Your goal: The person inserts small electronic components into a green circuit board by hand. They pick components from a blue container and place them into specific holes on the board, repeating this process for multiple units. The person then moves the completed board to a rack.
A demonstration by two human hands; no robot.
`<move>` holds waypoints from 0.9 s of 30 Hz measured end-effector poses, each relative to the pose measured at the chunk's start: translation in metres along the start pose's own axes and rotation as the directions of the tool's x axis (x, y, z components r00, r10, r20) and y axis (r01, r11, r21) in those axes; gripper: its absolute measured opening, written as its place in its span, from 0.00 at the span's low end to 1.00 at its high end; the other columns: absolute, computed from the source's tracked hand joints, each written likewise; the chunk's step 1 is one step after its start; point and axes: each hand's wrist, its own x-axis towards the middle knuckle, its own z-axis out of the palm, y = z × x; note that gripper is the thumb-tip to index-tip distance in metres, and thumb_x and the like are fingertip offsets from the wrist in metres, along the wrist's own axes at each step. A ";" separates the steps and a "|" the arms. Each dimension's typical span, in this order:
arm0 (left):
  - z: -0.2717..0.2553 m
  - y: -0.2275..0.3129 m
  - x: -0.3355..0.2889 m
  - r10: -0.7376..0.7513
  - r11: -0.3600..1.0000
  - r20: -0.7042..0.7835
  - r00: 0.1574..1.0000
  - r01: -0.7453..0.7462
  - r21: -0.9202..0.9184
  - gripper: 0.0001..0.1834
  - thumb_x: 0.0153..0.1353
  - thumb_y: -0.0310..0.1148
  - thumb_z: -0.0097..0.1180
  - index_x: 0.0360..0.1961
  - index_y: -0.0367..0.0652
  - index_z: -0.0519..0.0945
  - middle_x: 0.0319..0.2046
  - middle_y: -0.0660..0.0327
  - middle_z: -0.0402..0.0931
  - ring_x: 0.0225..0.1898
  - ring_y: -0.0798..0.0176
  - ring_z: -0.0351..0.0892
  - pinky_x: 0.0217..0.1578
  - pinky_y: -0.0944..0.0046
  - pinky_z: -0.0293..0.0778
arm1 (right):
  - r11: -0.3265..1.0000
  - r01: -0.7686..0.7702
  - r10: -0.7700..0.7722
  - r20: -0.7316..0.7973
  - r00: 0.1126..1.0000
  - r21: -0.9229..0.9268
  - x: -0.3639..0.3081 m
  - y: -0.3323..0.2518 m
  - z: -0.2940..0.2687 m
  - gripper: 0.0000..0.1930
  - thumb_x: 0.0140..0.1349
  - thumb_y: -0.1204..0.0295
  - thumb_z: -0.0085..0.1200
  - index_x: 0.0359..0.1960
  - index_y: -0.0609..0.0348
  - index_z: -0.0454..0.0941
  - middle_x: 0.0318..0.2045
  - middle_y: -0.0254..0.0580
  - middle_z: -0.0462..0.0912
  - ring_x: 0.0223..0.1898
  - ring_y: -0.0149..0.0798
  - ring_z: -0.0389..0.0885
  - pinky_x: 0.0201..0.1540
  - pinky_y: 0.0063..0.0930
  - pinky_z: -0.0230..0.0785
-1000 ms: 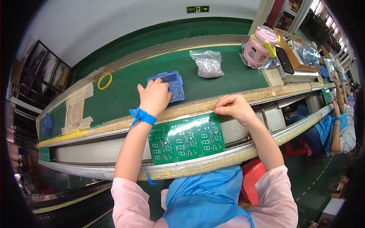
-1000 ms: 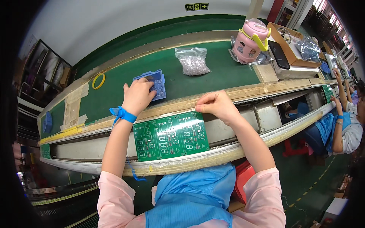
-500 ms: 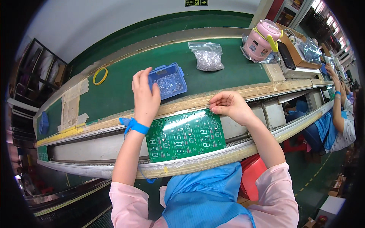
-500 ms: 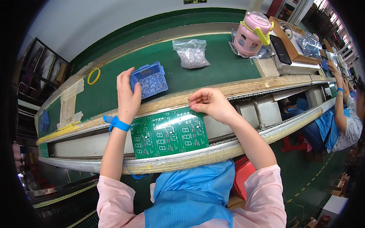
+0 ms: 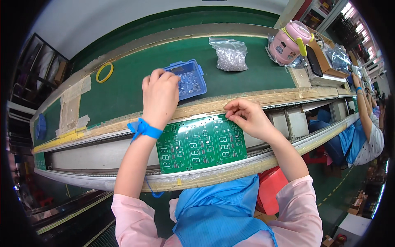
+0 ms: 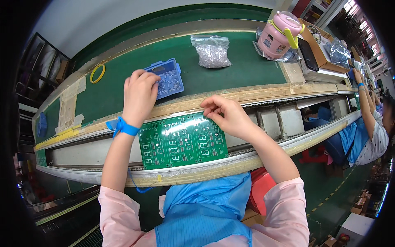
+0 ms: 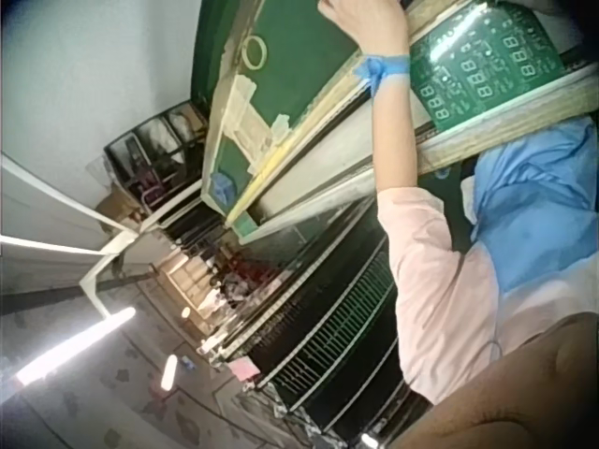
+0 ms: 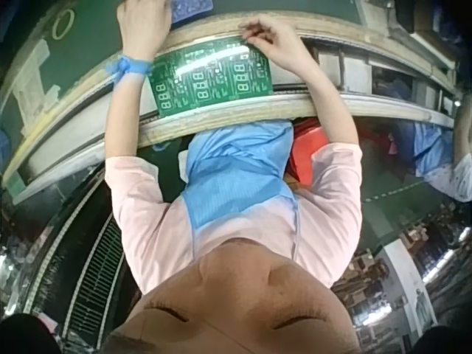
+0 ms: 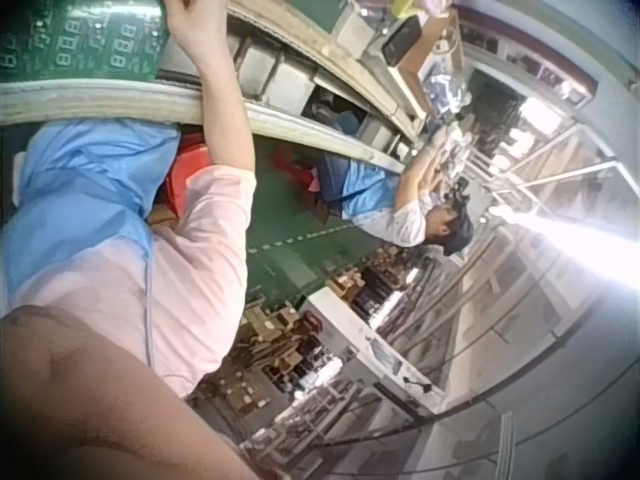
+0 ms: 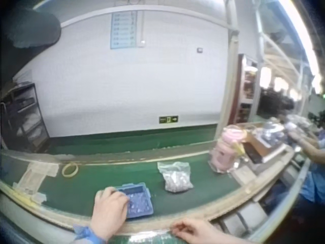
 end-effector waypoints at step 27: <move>-0.012 0.004 0.025 0.093 0.995 0.001 0.996 -0.093 0.036 0.05 0.52 0.23 0.59 0.31 0.39 0.83 0.31 0.57 0.78 0.38 0.53 0.74 0.41 0.56 0.72 | 0.934 0.197 -0.205 0.005 0.979 -0.299 0.002 -0.004 0.001 0.16 0.55 0.89 0.53 0.45 0.62 0.75 0.35 0.41 0.74 0.36 0.36 0.79 0.39 0.27 0.73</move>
